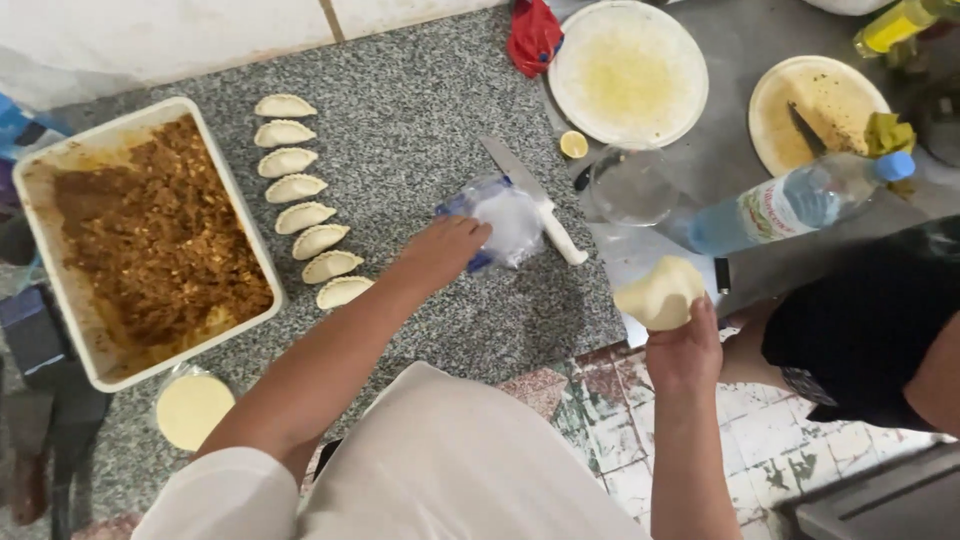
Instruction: Filling dough circles with a meat mixture and sealing the edges to prepare empanadas.
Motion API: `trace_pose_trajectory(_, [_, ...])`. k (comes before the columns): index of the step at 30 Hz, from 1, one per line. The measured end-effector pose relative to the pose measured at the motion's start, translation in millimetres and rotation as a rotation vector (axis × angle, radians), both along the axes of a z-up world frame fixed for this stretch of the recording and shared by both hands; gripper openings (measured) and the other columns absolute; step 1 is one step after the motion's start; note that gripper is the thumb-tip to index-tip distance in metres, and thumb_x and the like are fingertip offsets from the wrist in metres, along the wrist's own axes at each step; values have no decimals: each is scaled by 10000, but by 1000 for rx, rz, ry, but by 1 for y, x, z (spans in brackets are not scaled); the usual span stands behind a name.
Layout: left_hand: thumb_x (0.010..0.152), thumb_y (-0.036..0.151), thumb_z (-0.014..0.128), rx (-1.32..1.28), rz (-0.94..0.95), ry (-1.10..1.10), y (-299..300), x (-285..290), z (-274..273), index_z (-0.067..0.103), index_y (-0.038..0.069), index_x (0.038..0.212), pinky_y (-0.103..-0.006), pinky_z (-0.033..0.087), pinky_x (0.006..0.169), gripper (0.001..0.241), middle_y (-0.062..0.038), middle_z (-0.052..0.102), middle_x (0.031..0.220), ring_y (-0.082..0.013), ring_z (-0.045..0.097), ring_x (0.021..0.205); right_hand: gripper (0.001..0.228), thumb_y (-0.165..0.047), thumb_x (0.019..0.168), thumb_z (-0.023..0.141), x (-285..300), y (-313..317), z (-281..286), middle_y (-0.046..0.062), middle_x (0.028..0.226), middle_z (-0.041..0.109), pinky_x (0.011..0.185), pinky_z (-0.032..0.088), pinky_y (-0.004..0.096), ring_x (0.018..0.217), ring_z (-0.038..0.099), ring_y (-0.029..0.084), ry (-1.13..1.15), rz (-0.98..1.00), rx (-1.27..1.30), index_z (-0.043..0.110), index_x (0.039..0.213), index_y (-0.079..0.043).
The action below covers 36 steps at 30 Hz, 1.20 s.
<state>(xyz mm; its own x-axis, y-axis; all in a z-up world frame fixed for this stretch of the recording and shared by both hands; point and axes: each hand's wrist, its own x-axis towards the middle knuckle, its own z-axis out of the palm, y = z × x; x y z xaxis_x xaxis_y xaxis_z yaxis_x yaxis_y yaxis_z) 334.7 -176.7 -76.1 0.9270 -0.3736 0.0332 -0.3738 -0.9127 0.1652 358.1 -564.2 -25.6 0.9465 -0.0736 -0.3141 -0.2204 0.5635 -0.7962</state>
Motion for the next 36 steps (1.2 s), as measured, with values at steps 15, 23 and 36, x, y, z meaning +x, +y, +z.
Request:
trace_pose_trajectory(15, [961, 120, 640, -1950, 756, 411, -4, -42, 21, 676, 126, 1311, -314, 649, 582, 352, -103, 688, 1235, -251, 770, 864, 392, 58, 925, 588, -22, 103, 19, 158, 1202, 715, 868, 629, 518, 1069, 718, 346, -151, 519, -135, 580, 1302, -44])
trace_pose_trajectory(23, [939, 319, 649, -2346, 843, 216, 33, -139, 83, 717, 97, 1277, -464, 589, 841, 410, -188, 710, 1233, -314, 715, 1047, 457, 13, 958, 575, -63, 274, 79, 164, 1310, 670, 910, 587, 416, 1149, 670, 249, -446, 1100, -454, 551, 1412, -23])
trace_pose_trajectory(36, [970, 529, 501, -3073, 1046, -252, 108, -329, 145, 678, 117, 1295, -487, 514, 1060, 554, -146, 676, 1334, -328, 662, 1185, 346, -171, 1020, 637, -165, 453, 112, 155, 1175, 693, 913, 568, 466, 1085, 698, 278, -673, 1475, -778, 612, 1342, -47])
